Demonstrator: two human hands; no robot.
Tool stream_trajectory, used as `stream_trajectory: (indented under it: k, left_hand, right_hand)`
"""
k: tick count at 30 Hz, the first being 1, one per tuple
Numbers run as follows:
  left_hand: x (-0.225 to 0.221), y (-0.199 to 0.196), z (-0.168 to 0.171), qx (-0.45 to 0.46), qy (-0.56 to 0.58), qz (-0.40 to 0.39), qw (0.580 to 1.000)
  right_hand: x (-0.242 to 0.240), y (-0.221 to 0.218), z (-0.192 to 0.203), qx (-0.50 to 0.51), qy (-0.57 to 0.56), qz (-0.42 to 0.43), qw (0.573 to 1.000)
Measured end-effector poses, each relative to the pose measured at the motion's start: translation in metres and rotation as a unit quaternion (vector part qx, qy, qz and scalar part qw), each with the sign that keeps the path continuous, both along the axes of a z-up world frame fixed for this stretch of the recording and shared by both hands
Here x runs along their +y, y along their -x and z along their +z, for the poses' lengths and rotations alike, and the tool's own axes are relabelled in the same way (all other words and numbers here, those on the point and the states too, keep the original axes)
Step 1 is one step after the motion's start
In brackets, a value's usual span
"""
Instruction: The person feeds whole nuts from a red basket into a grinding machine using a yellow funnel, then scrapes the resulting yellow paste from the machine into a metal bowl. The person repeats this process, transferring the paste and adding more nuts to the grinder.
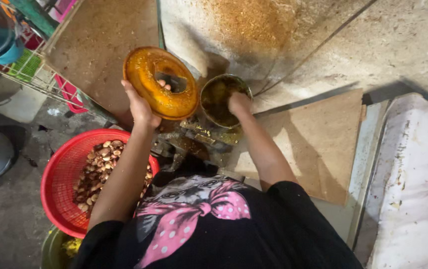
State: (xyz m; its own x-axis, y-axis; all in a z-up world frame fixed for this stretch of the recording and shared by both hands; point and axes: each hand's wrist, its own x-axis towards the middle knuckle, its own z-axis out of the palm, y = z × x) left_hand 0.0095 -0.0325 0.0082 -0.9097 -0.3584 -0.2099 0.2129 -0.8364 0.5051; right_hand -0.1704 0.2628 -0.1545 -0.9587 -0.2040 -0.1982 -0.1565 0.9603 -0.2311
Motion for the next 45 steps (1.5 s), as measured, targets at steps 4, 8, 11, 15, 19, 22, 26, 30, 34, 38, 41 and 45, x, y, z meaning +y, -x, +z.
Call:
stream_trajectory:
  k: [4,8,11,15,19,22,26,30,34,38,41,45]
  left_hand:
    - [-0.001,-0.001,0.001,-0.003,0.017,0.007,1.000]
    - [0.009,0.000,0.000,0.012,0.019,0.001,1.000]
    - [0.013,0.003,0.004,0.003,0.012,-0.011,1.000]
    - [0.014,0.003,0.010,0.048,0.030,-0.006,0.998]
    - [0.012,0.000,0.013,0.013,0.016,-0.003,1.000]
    - [0.013,0.007,0.017,0.011,0.019,-0.005,1.000]
    - [0.026,0.013,0.013,0.020,0.004,-0.015,1.000]
    - [0.027,0.016,0.010,0.036,0.005,-0.026,0.999]
    - [0.028,0.022,0.015,0.042,0.013,-0.026,0.999]
    - [0.025,0.008,0.011,0.015,0.020,-0.015,1.000]
    - [0.024,0.003,0.007,0.031,0.003,-0.024,0.999]
    - [0.019,-0.003,0.009,0.032,0.013,-0.023,0.999]
  right_hand:
    - [-0.018,-0.025,0.027,-0.061,0.084,0.095,0.990]
    - [-0.011,-0.026,0.045,-0.158,0.036,0.153,0.975]
    - [0.011,-0.004,0.046,-0.149,0.022,0.252,0.956]
    - [0.011,0.001,0.019,-0.141,0.040,0.115,0.983]
    - [-0.005,-0.023,0.018,-0.106,-0.040,0.225,0.968]
    - [0.013,-0.028,0.067,-0.131,-0.144,0.284,0.939]
    - [0.028,-0.042,0.129,-0.098,-0.175,0.198,0.959]
    - [0.037,-0.037,0.147,-0.084,-0.178,0.152,0.969]
    - [0.054,-0.012,0.135,0.105,-0.158,0.192,0.963]
    - [0.052,0.003,0.108,0.190,-0.159,0.228,0.942]
    - [0.043,0.014,0.093,0.239,-0.103,0.228,0.938]
    - [0.014,0.031,0.074,0.212,-0.163,0.242,0.933]
